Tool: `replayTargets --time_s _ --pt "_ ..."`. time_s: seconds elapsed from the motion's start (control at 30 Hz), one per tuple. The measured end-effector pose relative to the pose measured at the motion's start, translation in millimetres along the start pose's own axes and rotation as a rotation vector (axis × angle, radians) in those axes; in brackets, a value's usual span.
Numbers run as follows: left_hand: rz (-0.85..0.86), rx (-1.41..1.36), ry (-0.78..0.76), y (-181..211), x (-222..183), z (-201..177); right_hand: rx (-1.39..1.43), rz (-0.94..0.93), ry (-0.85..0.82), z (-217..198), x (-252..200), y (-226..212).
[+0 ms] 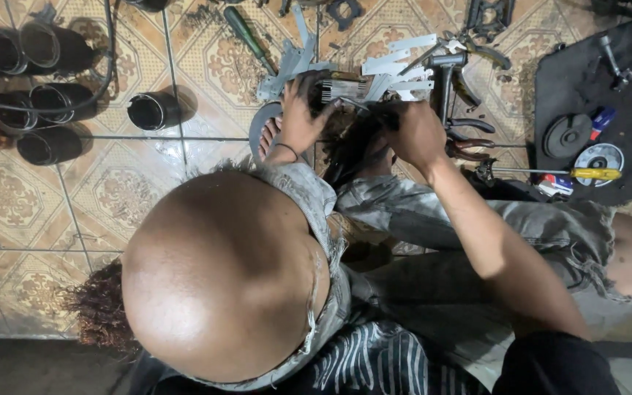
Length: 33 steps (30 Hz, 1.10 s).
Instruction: The person is disassembling a transformer core by prying and pulling apart the metal laminations using pliers and a hammer.
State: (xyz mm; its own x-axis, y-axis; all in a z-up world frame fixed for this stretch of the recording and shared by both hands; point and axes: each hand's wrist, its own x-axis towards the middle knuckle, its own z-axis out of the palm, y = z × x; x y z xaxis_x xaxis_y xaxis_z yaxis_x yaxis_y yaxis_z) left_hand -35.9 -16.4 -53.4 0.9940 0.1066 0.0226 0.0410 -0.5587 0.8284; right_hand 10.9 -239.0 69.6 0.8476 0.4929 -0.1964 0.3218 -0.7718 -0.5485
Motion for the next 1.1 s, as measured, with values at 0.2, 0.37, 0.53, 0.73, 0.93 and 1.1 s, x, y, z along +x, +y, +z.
replayTargets --time_s 0.2,0.37,0.53,0.73,0.93,1.1 --pt "-0.049 -0.03 0.077 -8 -1 7 -0.164 -0.002 0.008 3 3 1" --pt "-0.116 -0.002 0.031 -24 0 16 -0.227 0.117 -0.07 -8 2 -5" --pt "-0.156 -0.109 0.041 -28 1 16 -0.2 0.151 -0.079 -10 0 -9" --pt "-0.191 -0.036 0.017 -34 4 21 -0.263 0.224 -0.096 -18 -6 -3" --pt "-0.288 -0.189 0.082 -38 -12 26 -0.306 0.279 -0.221 -12 12 -22" --pt "-0.235 -0.166 0.093 -22 -17 13 -0.377 0.112 -0.281 -12 33 -34"
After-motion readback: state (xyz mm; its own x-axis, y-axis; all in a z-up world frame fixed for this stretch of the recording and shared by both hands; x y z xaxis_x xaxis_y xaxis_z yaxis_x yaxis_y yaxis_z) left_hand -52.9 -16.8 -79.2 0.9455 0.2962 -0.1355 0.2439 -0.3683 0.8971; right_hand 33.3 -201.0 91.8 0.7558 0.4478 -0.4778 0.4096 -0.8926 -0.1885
